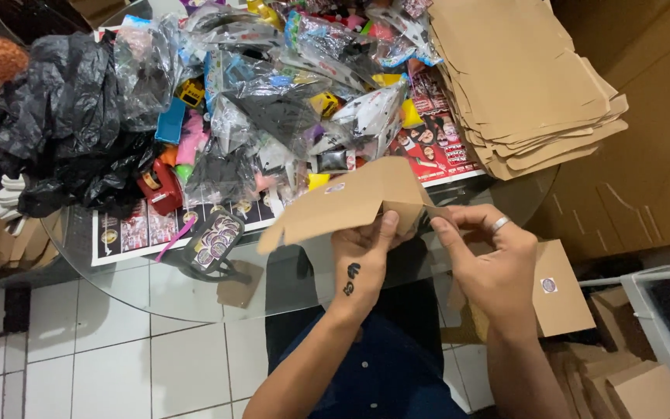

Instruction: The person assembles a flat cardboard box by folding its sides and securing the flaps with adhesive stickers. They repeatedly pick up stickers, peel off the backing, and apply them to the box edges to hold the structure together.

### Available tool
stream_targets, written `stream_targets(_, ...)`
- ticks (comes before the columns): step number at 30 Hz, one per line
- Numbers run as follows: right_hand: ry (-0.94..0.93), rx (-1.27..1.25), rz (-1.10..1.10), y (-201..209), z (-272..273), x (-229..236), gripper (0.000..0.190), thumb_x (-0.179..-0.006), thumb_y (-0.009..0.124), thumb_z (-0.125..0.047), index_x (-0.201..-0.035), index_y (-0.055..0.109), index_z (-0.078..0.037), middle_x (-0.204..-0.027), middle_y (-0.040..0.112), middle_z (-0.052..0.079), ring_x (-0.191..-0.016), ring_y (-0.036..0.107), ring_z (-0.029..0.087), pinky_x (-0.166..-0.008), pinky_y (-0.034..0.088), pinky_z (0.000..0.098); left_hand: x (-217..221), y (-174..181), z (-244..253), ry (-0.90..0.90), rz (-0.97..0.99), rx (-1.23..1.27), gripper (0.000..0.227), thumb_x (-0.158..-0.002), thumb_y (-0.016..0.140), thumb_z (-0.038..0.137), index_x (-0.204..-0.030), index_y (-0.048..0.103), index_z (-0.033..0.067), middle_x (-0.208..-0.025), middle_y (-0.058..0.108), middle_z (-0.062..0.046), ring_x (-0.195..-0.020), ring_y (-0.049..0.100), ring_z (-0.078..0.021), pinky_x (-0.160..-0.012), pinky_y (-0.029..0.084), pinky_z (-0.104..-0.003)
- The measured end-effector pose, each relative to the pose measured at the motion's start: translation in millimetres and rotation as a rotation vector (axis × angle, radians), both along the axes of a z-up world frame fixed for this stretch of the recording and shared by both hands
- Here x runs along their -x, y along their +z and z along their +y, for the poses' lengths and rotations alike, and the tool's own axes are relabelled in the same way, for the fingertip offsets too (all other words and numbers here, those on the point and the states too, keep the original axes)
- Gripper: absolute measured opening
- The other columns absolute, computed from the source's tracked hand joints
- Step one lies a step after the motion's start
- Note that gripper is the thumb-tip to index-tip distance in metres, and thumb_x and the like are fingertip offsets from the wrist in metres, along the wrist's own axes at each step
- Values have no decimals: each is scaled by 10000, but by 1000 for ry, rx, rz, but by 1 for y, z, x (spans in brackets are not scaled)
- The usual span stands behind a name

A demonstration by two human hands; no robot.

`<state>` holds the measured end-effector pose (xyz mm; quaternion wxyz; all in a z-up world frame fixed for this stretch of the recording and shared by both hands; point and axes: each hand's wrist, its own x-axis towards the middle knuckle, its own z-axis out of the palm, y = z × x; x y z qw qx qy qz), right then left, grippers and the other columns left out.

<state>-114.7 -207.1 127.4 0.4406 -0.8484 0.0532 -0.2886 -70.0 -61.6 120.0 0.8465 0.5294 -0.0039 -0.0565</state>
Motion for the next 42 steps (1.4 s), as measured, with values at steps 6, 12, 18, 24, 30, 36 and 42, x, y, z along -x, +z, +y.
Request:
stream_targets(6,130,-149,-20,1,-5,-3,132,-932,772,-82,-805,752,-53,-797,729,106,-745,698,160,-671,584,320,2,32,12,17,166,-135,664,-838,807,293,-1242,534,-157,-1150,623,-280,-1105,709,-345,-932,630,-484)
stream_targets(12,66,-69,-74,16,11,1,66,-880,845,-56,-854,785,-47,-745,691,78,-707,704,176,-669,594,295,5,17,15,-102,-13,-168,325,-867,811,299,-885,733,-15,-733,730,-179,-632,737,-199,-639,655,-355)
stream_targets(18,47,-84,-64,9,11,10,76,-889,796,-43,-832,751,-19,-802,706,123,-788,695,184,-703,572,315,4,30,13,-289,29,-318,482,-986,598,309,-969,669,-167,-777,689,-292,-810,760,-338,-903,624,-412)
stream_targets(24,34,-9,-107,10,15,9,123,-913,785,-92,-824,746,-17,-790,692,129,-708,661,197,-626,545,317,4,-11,-5,-199,67,-310,430,-921,682,424,-934,694,-6,-810,678,-116,-702,655,-130,-718,579,-261)
stream_targets(30,29,33,-143,10,15,10,141,-922,781,-85,-815,729,-9,-777,684,134,-707,688,228,-635,556,323,1,-34,-5,-220,60,-327,460,-922,675,437,-972,673,-20,-859,658,-142,-753,633,-166,-752,558,-291)
stream_targets(36,61,14,-132,12,11,11,140,-930,760,-72,-811,719,-12,-758,677,123,-693,674,193,-635,564,319,-6,-58,-8,-251,49,-347,492,-924,669,450,-1010,651,-34,-908,637,-167,-803,611,-201,-786,537,-320)
stream_targets(42,79,8,-120,11,8,13,126,-920,758,-67,-810,730,-14,-776,688,124,-704,686,187,-640,566,315,-30,-112,-14,-277,40,-362,526,-925,663,463,-1048,629,-48,-957,617,-192,-854,589,-237,-820,517,-350)
